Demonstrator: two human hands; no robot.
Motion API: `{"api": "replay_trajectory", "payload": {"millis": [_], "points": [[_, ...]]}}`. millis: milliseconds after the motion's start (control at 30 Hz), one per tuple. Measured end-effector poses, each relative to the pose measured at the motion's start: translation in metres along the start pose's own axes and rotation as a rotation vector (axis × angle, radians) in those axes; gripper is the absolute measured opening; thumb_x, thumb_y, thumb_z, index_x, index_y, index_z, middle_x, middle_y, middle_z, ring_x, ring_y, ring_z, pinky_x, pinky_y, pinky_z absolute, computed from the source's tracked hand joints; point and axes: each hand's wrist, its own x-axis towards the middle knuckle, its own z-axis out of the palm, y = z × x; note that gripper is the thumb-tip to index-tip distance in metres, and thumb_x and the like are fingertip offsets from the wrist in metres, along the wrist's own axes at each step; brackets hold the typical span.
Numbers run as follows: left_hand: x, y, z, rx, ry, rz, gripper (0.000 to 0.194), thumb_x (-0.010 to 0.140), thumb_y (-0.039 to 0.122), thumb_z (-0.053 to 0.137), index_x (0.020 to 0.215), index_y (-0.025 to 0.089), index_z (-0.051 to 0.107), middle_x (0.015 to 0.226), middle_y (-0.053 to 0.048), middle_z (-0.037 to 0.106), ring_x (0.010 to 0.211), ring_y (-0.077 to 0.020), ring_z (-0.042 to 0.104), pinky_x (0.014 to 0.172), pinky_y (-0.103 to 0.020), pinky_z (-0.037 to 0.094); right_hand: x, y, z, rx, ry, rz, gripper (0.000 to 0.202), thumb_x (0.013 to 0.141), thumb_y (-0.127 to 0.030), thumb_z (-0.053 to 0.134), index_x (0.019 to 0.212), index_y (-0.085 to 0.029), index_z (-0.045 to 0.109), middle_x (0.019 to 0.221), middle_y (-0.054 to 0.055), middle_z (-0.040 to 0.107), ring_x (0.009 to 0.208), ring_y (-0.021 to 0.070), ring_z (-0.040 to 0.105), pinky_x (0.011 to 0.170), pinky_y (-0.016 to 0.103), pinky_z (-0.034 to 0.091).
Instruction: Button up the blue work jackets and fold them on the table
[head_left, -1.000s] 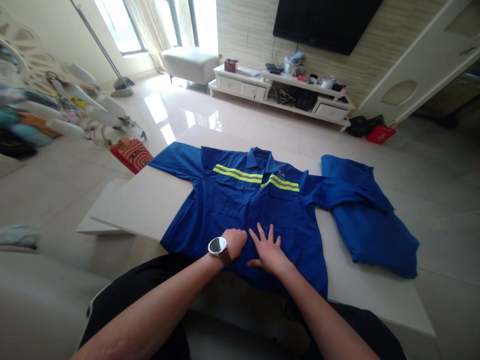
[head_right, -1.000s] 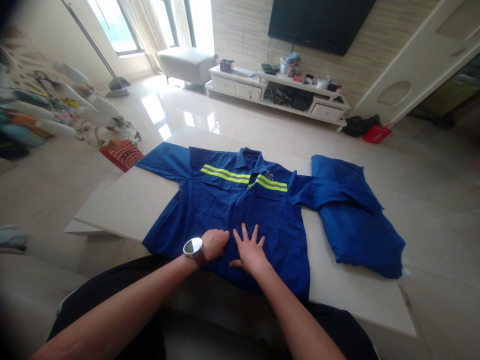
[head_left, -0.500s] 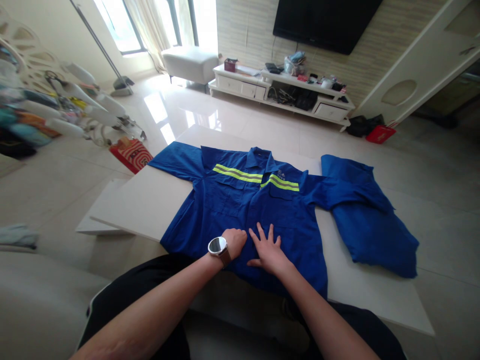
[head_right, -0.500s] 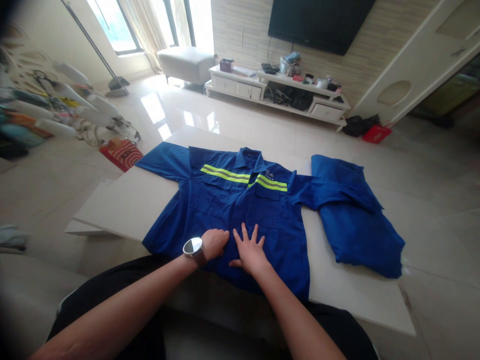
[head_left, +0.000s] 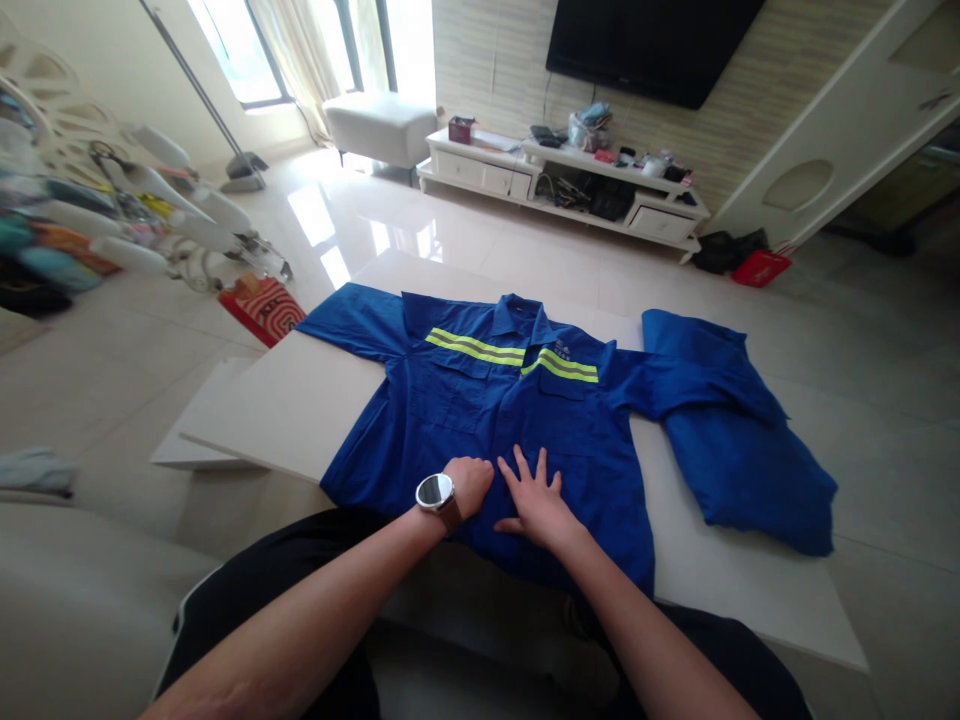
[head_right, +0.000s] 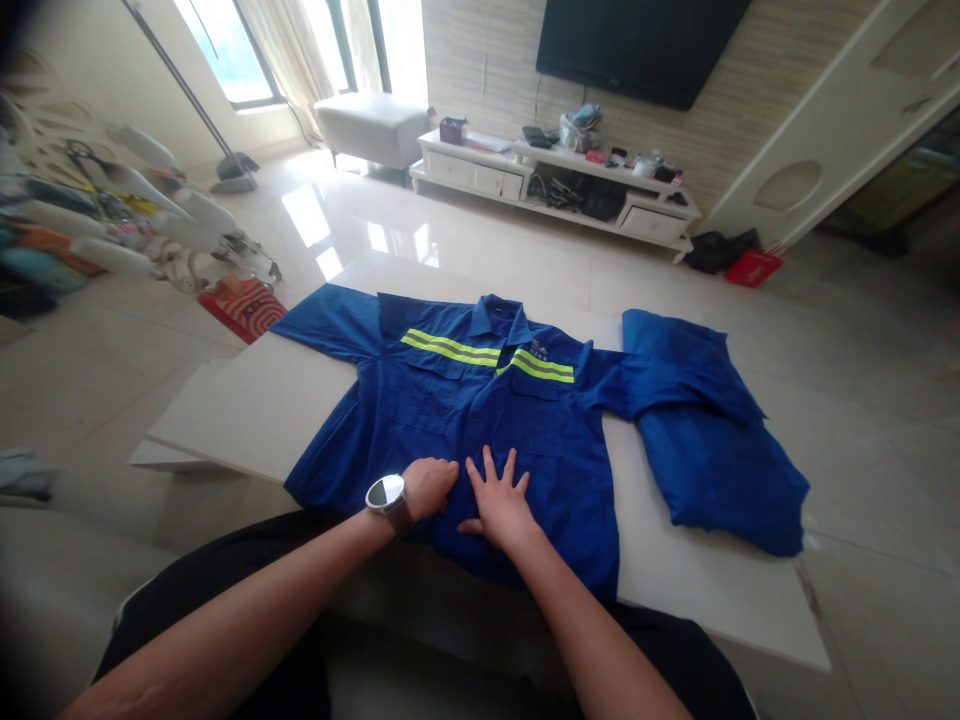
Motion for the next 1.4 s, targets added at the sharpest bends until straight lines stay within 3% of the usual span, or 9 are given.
{"api": "replay_trajectory", "payload": {"millis": [1400], "points": [[0.0004,0.0006,0.0005,-0.010,0.004,-0.008,0.032,0.087,0.015,0.069,0.118,0.008,0.066,0.107,-0.018,0.075,0.105,-0.0333,0.073,0.089,-0.043,0.060,0.0017,0.0008,0.0029,-0.008,0.016,-0.002,0.114,0.081,-0.054,0.076,0.165,-0.033,0.003,0.172,0.007,-0.016,0.150,0.0556,-0.017,0.112,0.081,0.016]]}}
